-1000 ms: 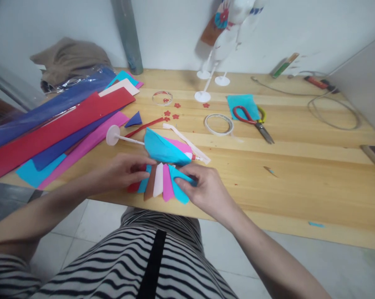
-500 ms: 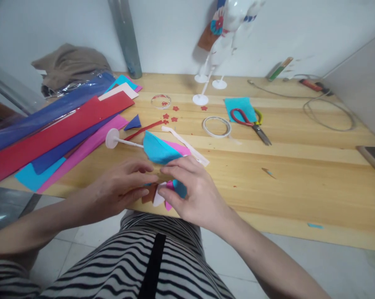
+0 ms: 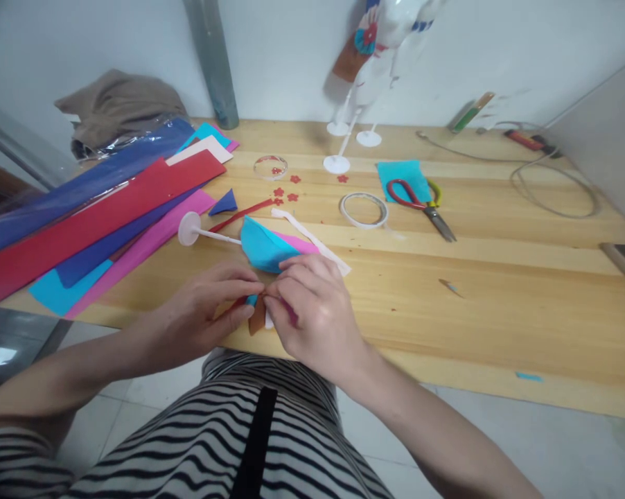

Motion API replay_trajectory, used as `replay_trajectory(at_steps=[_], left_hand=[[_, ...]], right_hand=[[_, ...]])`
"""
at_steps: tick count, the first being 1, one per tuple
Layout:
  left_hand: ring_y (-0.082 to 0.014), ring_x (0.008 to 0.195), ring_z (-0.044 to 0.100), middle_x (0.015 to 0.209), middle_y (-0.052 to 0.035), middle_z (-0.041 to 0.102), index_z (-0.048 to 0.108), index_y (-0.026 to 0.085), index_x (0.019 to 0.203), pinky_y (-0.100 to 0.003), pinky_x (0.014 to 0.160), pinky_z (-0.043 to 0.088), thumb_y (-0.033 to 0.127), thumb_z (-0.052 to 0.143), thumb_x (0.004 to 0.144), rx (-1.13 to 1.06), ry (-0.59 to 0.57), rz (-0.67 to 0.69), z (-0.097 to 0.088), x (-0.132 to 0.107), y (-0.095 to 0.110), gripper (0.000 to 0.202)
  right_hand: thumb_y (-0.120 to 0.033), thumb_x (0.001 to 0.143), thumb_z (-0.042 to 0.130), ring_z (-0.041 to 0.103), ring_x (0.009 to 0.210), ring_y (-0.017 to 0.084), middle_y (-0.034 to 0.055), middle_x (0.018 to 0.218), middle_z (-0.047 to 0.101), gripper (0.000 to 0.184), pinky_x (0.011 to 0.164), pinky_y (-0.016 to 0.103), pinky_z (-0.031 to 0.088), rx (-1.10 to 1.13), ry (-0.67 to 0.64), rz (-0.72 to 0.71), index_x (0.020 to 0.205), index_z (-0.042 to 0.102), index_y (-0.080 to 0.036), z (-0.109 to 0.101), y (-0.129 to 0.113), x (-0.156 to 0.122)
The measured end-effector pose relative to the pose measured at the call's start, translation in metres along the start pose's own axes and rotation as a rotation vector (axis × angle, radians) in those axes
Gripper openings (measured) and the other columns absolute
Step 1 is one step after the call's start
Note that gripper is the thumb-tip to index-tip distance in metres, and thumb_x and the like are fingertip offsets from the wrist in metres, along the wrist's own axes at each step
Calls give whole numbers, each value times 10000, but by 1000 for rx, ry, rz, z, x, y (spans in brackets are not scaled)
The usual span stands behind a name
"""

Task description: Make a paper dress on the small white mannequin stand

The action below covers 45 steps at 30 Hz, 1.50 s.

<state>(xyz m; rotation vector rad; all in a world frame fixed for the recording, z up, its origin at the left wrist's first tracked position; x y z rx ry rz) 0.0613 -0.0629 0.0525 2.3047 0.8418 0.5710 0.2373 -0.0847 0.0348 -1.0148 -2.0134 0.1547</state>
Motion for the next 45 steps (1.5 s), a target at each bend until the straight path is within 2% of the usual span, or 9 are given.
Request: replay_trajectory(at_steps=[6, 11, 13, 17, 22, 28, 35, 41, 45], left_hand=[[-262, 1035, 689, 1090, -164, 719, 690, 107, 998, -426, 915, 593, 129, 471, 988, 36, 42, 23, 4, -2, 2, 220], [-274, 1137, 679, 1208, -168, 723, 559, 104, 1372, -451, 982, 591, 158, 464, 997, 137, 114, 16, 0, -3, 2, 391], [-251, 1172, 678, 1239, -152, 726, 542, 122, 1410, -416, 1015, 581, 139, 477, 992, 145, 126, 20, -7, -4, 1, 424], [-228, 1196, 692, 1235, -143, 749, 679, 119, 1261, -353, 1023, 577, 117, 528, 967, 101, 163, 8, -26, -5, -7, 330], [-226, 1095, 743, 1096, -82, 808, 787, 181, 1035, -344, 968, 588, 224, 591, 965, 33, 207, -38, -42, -2, -19, 212], [-241, 1124, 728, 1155, -84, 797, 785, 204, 1104, -353, 967, 564, 369, 626, 986, -55, 163, -138, -52, 5, -28, 258], [-268, 1180, 671, 1240, -93, 741, 682, 231, 1263, -411, 1038, 542, 509, 808, 844, -153, -9, 116, -34, 28, -11, 519], [-191, 889, 687, 871, -12, 714, 664, 212, 886, -325, 847, 552, 178, 804, 828, -68, 40, 155, -11, 33, -1, 155], [-171, 788, 649, 761, -11, 679, 605, 204, 726, -322, 760, 527, 196, 715, 898, -81, 91, 139, -11, 30, -5, 204]], right_hand=[[-68, 876, 590, 681, 853, 236, 25, 726, 640, 237, 773, 409, 566, -64, 0, -45, 745, 507, -247, 6, -5, 1], [-41, 851, 574, 663, 812, 232, 17, 707, 624, 236, 784, 427, 554, -15, 10, -36, 757, 506, -246, 9, -9, -2], [-39, 858, 587, 664, 836, 232, 18, 715, 637, 230, 799, 424, 555, 41, -11, -2, 764, 529, -240, 6, -10, -3], [-42, 907, 601, 652, 881, 212, 17, 740, 644, 230, 835, 397, 548, 190, -92, 100, 778, 609, -233, -6, -9, -7], [-49, 897, 655, 640, 879, 185, 19, 830, 650, 190, 824, 353, 544, 267, -69, 198, 849, 670, -232, -24, 5, -17], [-117, 914, 691, 667, 853, 146, -27, 809, 693, 164, 822, 272, 563, 428, -50, 273, 902, 693, -280, -46, 21, -17], [-130, 903, 686, 675, 792, 155, -11, 782, 679, 126, 745, 294, 567, 359, -117, 195, 848, 683, -242, -43, 11, 2], [-95, 888, 663, 666, 809, 181, 19, 820, 699, 120, 703, 328, 569, 261, -208, 75, 856, 667, -211, -31, 0, 10], [-88, 898, 654, 676, 794, 193, 37, 838, 723, 120, 711, 350, 577, 234, -221, 31, 897, 673, -207, -25, 0, 16]])
Point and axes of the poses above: each hand's wrist, its own x-axis towards the middle knuckle, its own z-axis out of the palm, y = z × x, the point moved 3 cm from there along x, towards the middle knuckle
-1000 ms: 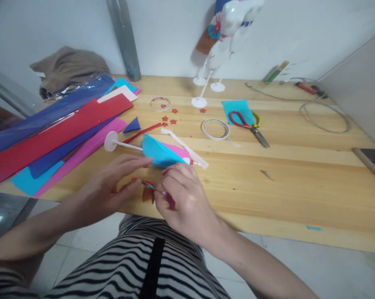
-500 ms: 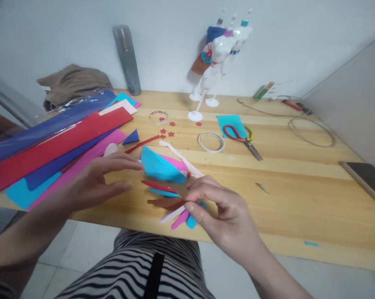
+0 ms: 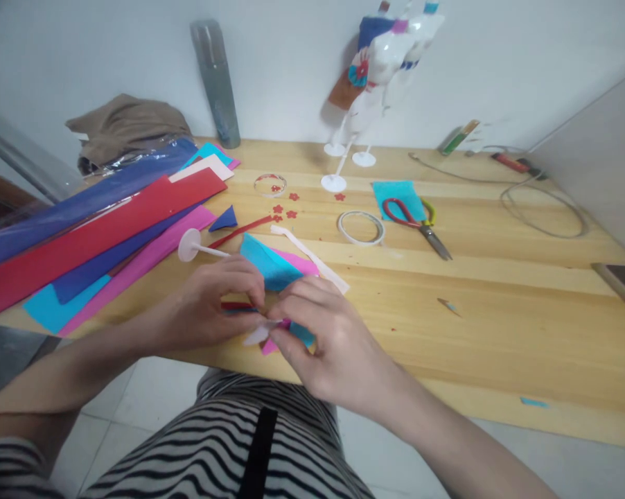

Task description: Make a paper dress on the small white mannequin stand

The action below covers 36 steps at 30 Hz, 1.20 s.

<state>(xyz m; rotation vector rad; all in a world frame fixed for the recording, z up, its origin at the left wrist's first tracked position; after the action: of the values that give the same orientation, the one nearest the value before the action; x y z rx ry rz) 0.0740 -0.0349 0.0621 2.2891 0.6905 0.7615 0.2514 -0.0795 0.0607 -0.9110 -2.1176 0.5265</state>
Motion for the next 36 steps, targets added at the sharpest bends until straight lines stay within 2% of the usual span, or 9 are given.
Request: replay_trajectory(at_steps=[3, 8, 14, 17, 20, 24, 27, 31, 36], left_hand=[[-181, 840, 649, 803, -38, 692, 609, 195, 734, -330, 790, 533, 150, 654, 917, 40, 12, 33, -7, -2, 1, 194], [-189, 933, 649, 875, -46, 722, 603, 204, 785, -357, 887, 551, 126, 577, 958, 220, 41, 157, -19, -5, 18, 191], [-177, 862, 636, 847, -49, 713, 553, 207, 767, -348, 850, 563, 101, 516, 980, 281, 100, 201, -16, -14, 30, 240], [-174, 817, 616, 807, -41, 692, 538, 210, 734, -337, 799, 554, 105, 543, 960, 200, 82, 135, -13, -18, 28, 249], [-166, 836, 648, 849, -49, 701, 550, 197, 702, -308, 766, 555, 119, 611, 909, -56, 28, 0, -16, -19, 20, 230], [-178, 915, 720, 998, -67, 754, 574, 183, 673, -333, 854, 589, 160, 642, 844, -440, -60, -323, -19, -21, -2, 185], [-198, 872, 742, 1011, -85, 789, 569, 183, 661, -340, 783, 608, 219, 689, 822, -606, -129, -467, -18, -23, -16, 203], [-201, 878, 745, 987, -89, 799, 598, 185, 671, -333, 791, 609, 243, 727, 794, -636, -144, -477, -17, -24, -22, 188], [-184, 842, 714, 877, -48, 752, 620, 180, 686, -301, 749, 580, 259, 690, 814, -357, -140, -505, -12, -29, -25, 165]], right_hand=[[-72, 919, 617, 675, 795, 201, 50, 844, 724, 155, 721, 364, 573, -62, -3, -34, 904, 689, -209, 0, -2, 6], [-83, 939, 604, 673, 835, 229, 69, 850, 716, 155, 778, 426, 570, -122, 50, -62, 943, 701, -205, -4, -15, 13], [-58, 932, 613, 693, 775, 179, 36, 829, 721, 184, 674, 329, 580, 23, 78, 59, 941, 701, -219, 7, -17, 11], [-100, 926, 649, 728, 859, 206, 52, 919, 757, 194, 744, 353, 609, 33, 141, 126, 1033, 722, -244, 7, -10, 7], [-198, 944, 690, 748, 1008, 250, 74, 1080, 786, 251, 883, 410, 622, 78, 170, 194, 1175, 728, -290, 2, 2, 0], [-366, 1004, 641, 757, 1082, 261, 72, 1184, 790, 244, 933, 425, 630, 311, 78, 311, 1226, 733, -325, 2, 23, -6], [-453, 1008, 621, 737, 1162, 275, 78, 1256, 777, 298, 969, 450, 623, 482, -1, 378, 1244, 730, -306, 12, 33, -8], [-397, 959, 693, 769, 1045, 235, 65, 1158, 805, 252, 892, 394, 641, 622, -76, 443, 1169, 755, -271, 29, 37, -12], [-247, 842, 761, 754, 765, 174, 34, 875, 809, 85, 702, 306, 628, 582, -23, 525, 921, 773, -218, 38, 41, -20]])
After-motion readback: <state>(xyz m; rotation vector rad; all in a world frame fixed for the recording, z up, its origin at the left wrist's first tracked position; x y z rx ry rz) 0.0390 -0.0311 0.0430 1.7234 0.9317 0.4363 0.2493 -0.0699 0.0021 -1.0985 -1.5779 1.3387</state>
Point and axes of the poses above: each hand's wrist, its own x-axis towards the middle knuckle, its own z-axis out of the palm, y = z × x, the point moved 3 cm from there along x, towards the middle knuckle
